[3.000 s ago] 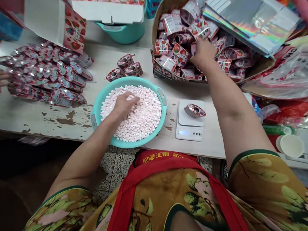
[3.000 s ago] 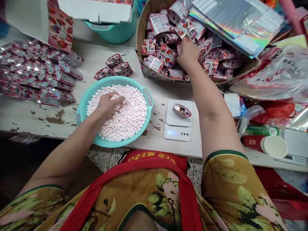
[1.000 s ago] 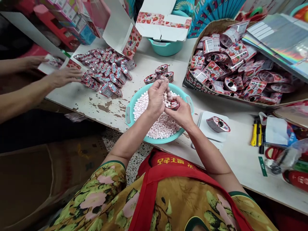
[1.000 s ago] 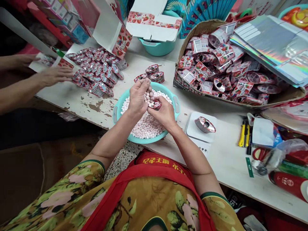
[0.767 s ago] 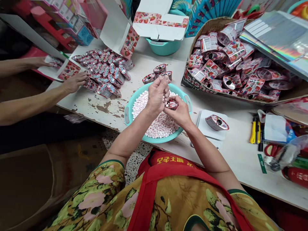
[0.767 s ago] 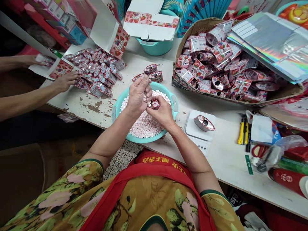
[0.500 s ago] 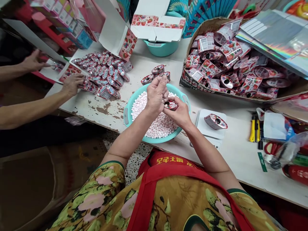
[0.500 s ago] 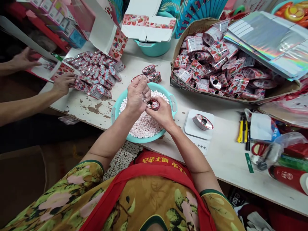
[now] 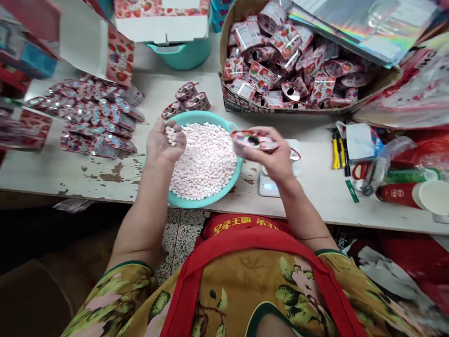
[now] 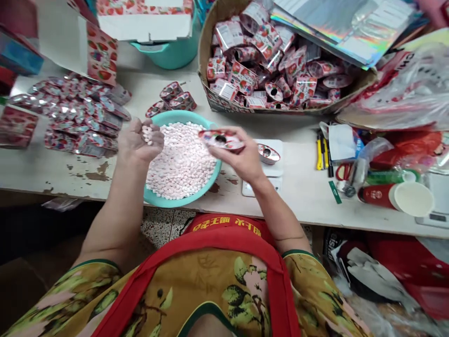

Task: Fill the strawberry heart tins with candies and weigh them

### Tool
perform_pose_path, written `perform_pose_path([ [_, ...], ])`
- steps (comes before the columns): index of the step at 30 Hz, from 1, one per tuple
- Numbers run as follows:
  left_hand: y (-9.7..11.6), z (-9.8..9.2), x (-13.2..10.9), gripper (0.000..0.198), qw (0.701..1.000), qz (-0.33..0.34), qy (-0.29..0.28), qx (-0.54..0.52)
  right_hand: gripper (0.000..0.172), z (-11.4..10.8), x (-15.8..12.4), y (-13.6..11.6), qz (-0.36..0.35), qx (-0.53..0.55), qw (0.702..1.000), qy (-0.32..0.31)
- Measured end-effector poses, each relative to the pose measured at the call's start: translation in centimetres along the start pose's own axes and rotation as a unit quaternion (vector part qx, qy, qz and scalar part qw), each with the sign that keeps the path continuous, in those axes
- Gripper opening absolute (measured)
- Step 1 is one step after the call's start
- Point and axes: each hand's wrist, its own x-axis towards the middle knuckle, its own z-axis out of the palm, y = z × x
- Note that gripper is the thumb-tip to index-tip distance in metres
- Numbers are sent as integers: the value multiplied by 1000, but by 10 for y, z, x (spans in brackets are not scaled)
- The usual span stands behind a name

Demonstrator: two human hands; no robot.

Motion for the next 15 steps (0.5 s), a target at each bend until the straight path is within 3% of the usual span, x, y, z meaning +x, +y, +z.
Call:
perform_pose_path([
  [2, -12, -6, 0, 34, 998, -56, -26, 14, 57, -42, -9, -2, -42, -34, 993, 108],
  [5, -23, 3, -7, 33, 995, -61, -72, 44, 54, -97, -23, 5, -94, -78, 963, 239],
  [7, -28, 20, -13, 33, 991, -55, -107, 66, 51, -121, -34, 15, -99, -77, 947, 296],
  [10, -43, 57, -24, 36, 970, -48, -188, 146, 51, -138, -52, 33, -78, -59, 932, 350],
  [13, -72, 96, -37, 31, 910, -22, -307, 278, 55, -143, -67, 50, -40, -50, 925, 374],
  [15, -92, 121, -43, 26, 844, 19, -380, 379, 58, -145, -74, 57, -15, -30, 921, 389],
])
